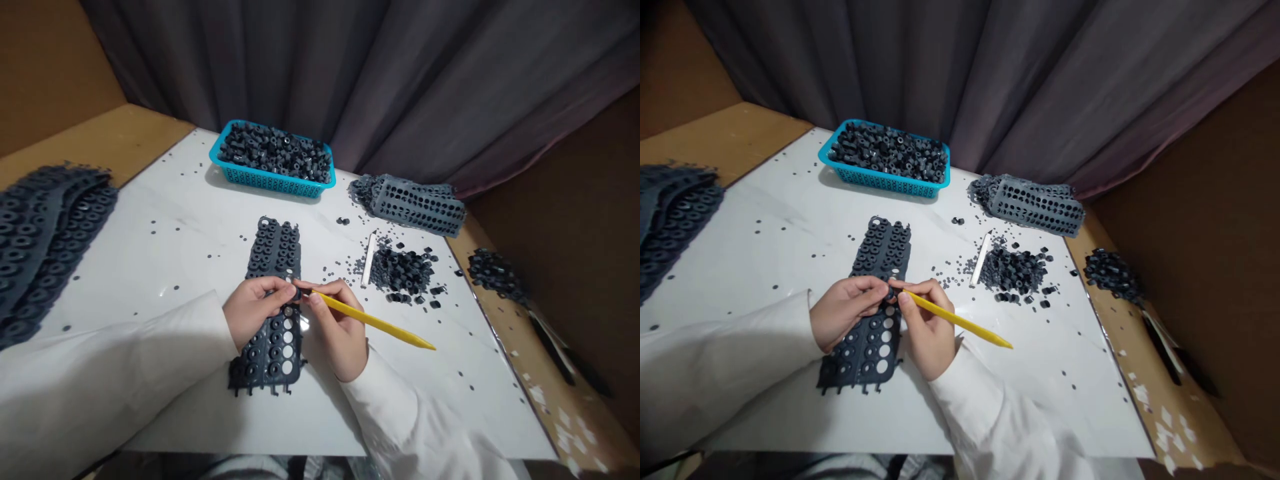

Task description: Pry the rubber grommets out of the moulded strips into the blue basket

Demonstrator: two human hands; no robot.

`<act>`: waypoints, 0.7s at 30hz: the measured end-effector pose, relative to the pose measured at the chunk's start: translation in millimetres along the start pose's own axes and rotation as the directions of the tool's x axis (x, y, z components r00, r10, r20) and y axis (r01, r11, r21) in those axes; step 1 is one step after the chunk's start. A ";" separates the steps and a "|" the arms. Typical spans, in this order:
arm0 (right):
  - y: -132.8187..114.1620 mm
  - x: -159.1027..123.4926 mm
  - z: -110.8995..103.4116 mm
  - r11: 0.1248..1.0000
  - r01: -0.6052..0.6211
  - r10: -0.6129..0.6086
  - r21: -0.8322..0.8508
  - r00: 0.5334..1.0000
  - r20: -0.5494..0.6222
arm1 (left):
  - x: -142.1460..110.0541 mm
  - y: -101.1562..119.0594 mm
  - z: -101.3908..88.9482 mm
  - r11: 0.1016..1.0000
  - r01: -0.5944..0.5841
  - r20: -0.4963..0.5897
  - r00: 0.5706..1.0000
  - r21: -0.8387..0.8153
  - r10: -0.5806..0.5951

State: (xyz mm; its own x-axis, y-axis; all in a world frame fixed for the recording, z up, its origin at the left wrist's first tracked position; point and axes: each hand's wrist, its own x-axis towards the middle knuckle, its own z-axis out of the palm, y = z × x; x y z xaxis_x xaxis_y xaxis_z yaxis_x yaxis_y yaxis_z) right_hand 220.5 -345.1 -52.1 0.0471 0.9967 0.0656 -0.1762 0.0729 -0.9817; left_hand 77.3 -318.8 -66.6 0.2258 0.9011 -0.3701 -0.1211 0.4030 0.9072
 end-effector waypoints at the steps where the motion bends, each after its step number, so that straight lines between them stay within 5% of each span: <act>1: 0.2 -0.1 0.0 1.000 -0.001 0.001 -0.001 1.000 -0.001 | 0.0 -0.4 -0.3 1.000 0.004 0.000 1.000 0.002 -0.004; 13: 4.8 -4.4 -0.6 0.982 0.089 -0.094 -0.167 0.995 -0.021 | 0.2 1.1 1.2 1.000 0.021 -0.008 1.000 0.010 -0.021; 21: 2.9 -4.8 -0.8 0.869 0.270 -0.269 -0.414 0.961 0.060 | -1.4 4.6 1.3 0.999 0.002 0.010 1.000 0.046 -0.003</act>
State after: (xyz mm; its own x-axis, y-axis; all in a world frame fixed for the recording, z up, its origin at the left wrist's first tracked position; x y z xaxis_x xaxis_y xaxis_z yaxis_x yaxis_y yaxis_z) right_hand 220.6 -349.8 -55.4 0.0335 0.9404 0.3384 0.2666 0.3179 -0.9099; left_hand 77.7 -318.4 -61.7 0.2361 0.8983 -0.3705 -0.0760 0.3972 0.9146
